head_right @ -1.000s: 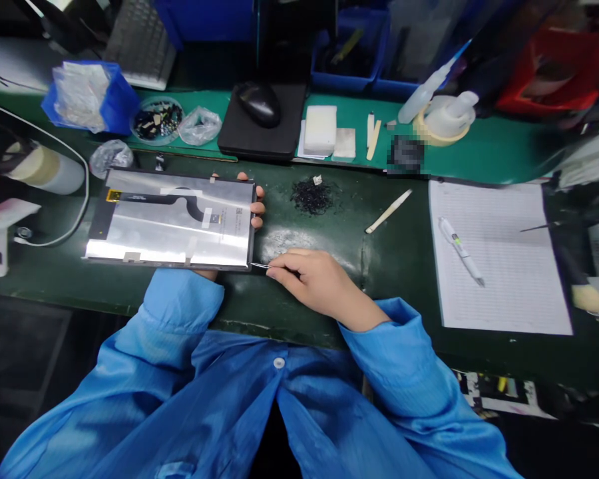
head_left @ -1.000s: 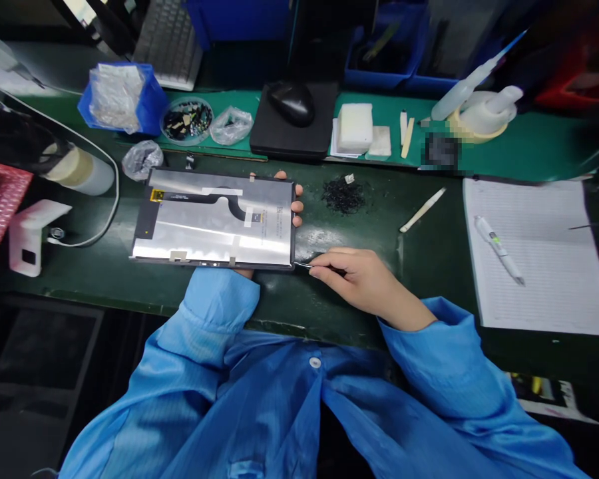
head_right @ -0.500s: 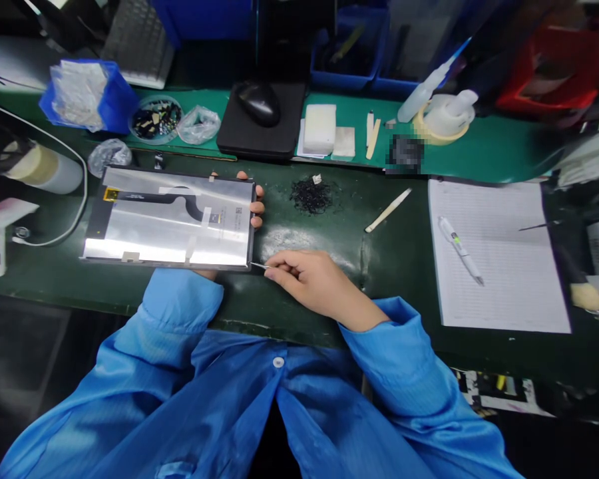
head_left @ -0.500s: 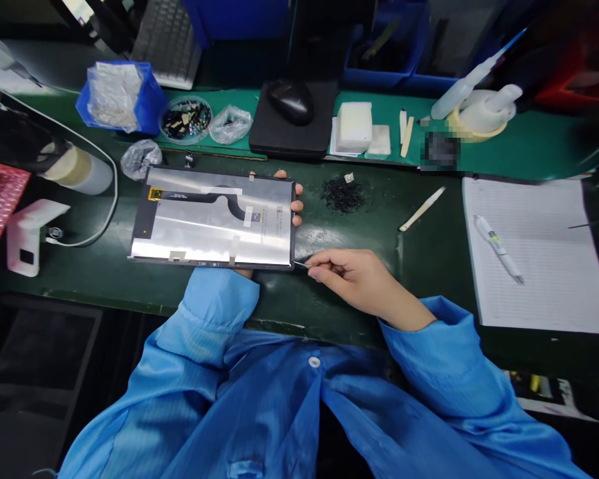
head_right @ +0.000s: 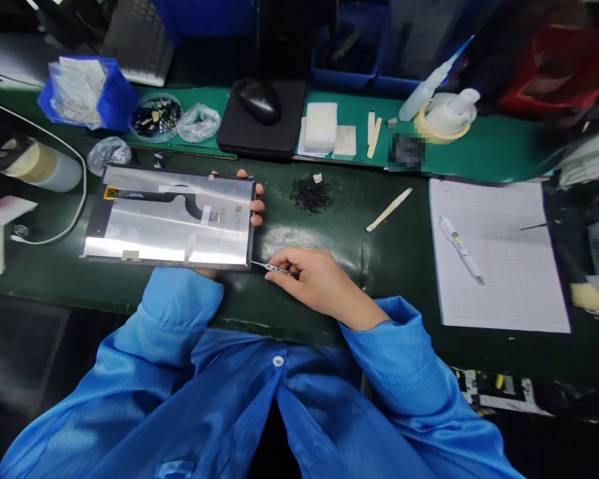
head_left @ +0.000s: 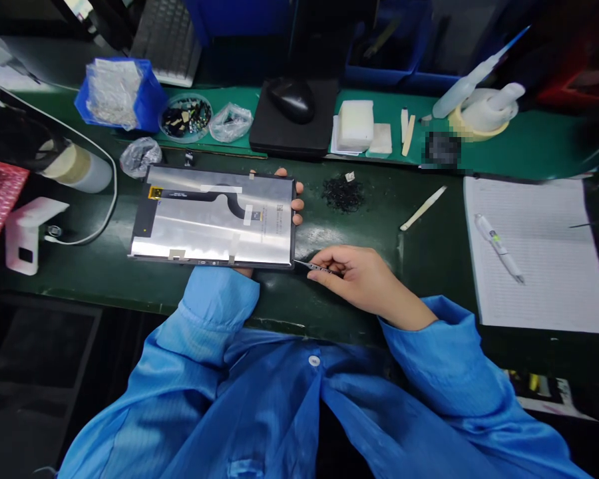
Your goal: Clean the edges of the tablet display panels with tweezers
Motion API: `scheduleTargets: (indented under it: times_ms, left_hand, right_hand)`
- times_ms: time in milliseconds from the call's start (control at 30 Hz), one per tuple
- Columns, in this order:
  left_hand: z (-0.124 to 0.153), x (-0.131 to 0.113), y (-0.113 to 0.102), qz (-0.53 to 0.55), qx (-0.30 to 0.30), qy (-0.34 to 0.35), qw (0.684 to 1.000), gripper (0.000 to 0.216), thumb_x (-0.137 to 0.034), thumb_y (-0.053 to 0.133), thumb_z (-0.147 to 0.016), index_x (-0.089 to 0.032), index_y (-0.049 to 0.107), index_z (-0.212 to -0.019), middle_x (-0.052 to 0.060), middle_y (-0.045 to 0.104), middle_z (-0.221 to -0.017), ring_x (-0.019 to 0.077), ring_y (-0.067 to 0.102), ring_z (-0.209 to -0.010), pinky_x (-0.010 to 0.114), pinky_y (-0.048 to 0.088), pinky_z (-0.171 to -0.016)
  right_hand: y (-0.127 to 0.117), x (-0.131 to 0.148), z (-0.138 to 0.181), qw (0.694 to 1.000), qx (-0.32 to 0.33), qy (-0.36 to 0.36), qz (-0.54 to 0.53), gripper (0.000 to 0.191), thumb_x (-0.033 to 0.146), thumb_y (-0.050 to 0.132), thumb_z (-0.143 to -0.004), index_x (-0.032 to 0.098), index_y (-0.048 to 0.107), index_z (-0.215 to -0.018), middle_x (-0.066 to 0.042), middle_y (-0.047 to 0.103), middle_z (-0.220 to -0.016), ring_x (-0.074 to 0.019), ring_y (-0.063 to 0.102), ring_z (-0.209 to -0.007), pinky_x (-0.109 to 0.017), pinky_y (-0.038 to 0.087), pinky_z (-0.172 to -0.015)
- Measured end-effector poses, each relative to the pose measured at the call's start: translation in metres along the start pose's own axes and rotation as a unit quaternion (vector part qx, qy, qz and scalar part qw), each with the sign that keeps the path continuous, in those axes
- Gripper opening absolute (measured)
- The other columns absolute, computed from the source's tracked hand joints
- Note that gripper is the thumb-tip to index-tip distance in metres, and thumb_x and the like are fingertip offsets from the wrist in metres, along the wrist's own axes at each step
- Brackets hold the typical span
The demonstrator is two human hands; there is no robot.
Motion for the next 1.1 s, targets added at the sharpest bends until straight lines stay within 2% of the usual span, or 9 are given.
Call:
scheduleTargets:
  times_ms: [133,267,367,533,667,733,900,1033,1100]
  left_hand:
    - [0.0014,0.0013,0.0033,-0.006,-0.037,0.013,0.999,0.072,-0.066,0.015,-0.103,-0.02,0.071,-0.1,0.013,0.064,-0.107,0.0198,0.055,-0.081,0.035,0.05,-0.066]
    - [0.0014,0.0015,0.0049,-0.009,-0.046,0.011,0.999,0.072,-0.065,0.014,-0.104,-0.02,0.07,-0.099,0.012,0.064,-0.105,0.0193,0.055,-0.08,0.034,0.05,-0.064]
    - [0.0011,0.0009,0.0035,-0.011,-0.04,0.006,0.999,0.071,-0.066,0.014,-0.104,-0.021,0.069,-0.102,0.012,0.064,-0.105,0.0201,0.057,-0.081,0.034,0.051,-0.064]
    - [0.0,0.0012,0.0008,-0.008,-0.001,-0.003,1.0,0.071,-0.067,0.011,-0.103,-0.023,0.066,-0.106,0.01,0.064,-0.109,0.0215,0.058,-0.083,0.036,0.053,-0.068]
    - [-0.0008,0.0013,-0.0013,-0.008,0.019,-0.005,1.0,0.07,-0.069,0.015,-0.102,-0.023,0.067,-0.107,0.011,0.064,-0.109,0.0217,0.059,-0.083,0.036,0.053,-0.067]
    - [-0.0008,0.0013,-0.002,-0.006,0.018,-0.011,1.0,0.069,-0.068,0.014,-0.103,-0.024,0.066,-0.106,0.01,0.064,-0.11,0.0217,0.059,-0.084,0.037,0.053,-0.067]
    - [0.0003,0.0007,0.0009,-0.003,0.018,-0.012,1.0,0.072,-0.067,0.01,-0.103,-0.023,0.065,-0.108,0.011,0.063,-0.112,0.0222,0.059,-0.086,0.037,0.054,-0.069]
    - [0.0001,0.0012,0.0022,-0.007,0.013,-0.012,1.0,0.073,-0.066,0.009,-0.103,-0.022,0.067,-0.106,0.011,0.063,-0.11,0.0222,0.059,-0.085,0.037,0.055,-0.067]
    - [-0.0006,0.0011,0.0014,-0.007,0.013,-0.008,1.0,0.074,-0.066,0.008,-0.103,-0.022,0.067,-0.105,0.011,0.063,-0.109,0.022,0.059,-0.084,0.037,0.055,-0.066]
  right_hand:
    - [-0.001,0.0045,-0.0011,0.999,0.008,-0.045,0.023,0.014,0.029,0.063,-0.098,0.023,0.076,-0.095,-0.002,0.076,-0.087,-0.0161,0.068,-0.076,-0.029,0.05,-0.07]
    - [0.0011,0.0005,-0.0005,1.0,0.014,0.002,-0.02,0.014,0.034,0.068,-0.094,0.022,0.075,-0.098,0.0,0.074,-0.079,-0.0151,0.066,-0.067,-0.027,0.05,-0.062]
    - [0.0008,0.0005,-0.0003,1.0,0.007,0.004,-0.014,0.012,0.033,0.072,-0.091,0.022,0.075,-0.096,0.0,0.074,-0.079,-0.0145,0.065,-0.065,-0.027,0.049,-0.06]
    - [-0.0007,0.0064,-0.0008,0.999,0.01,-0.042,0.014,0.016,0.029,0.061,-0.099,0.023,0.076,-0.095,-0.001,0.076,-0.085,-0.0159,0.068,-0.076,-0.029,0.051,-0.072]
    - [0.0009,0.0001,0.0003,0.999,0.009,0.016,-0.032,0.014,0.034,0.071,-0.092,0.022,0.075,-0.097,0.0,0.073,-0.078,-0.0146,0.065,-0.065,-0.027,0.049,-0.061]
    - [0.0002,-0.0003,0.0003,1.0,0.001,0.011,-0.019,0.012,0.033,0.074,-0.09,0.022,0.075,-0.096,0.0,0.073,-0.078,-0.0141,0.063,-0.064,-0.027,0.048,-0.059]
    - [-0.0015,0.0056,-0.0004,0.999,0.007,-0.05,0.016,0.014,0.027,0.063,-0.098,0.022,0.076,-0.095,-0.001,0.076,-0.086,-0.0151,0.068,-0.077,-0.028,0.049,-0.071]
    - [0.001,-0.0001,0.0005,0.999,0.01,0.009,-0.034,0.012,0.032,0.071,-0.092,0.022,0.075,-0.098,0.0,0.073,-0.079,-0.0143,0.066,-0.068,-0.026,0.049,-0.062]
    - [0.0015,-0.0006,0.0002,0.999,0.004,0.011,-0.03,0.014,0.032,0.075,-0.089,0.021,0.075,-0.098,0.001,0.072,-0.077,-0.0138,0.063,-0.064,-0.026,0.047,-0.058]
Point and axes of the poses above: each hand's wrist, its own z-axis away from the middle knuckle, its own y-axis out of the palm, x = y × z, the point moved 5 cm from there along -z, towards the middle knuckle
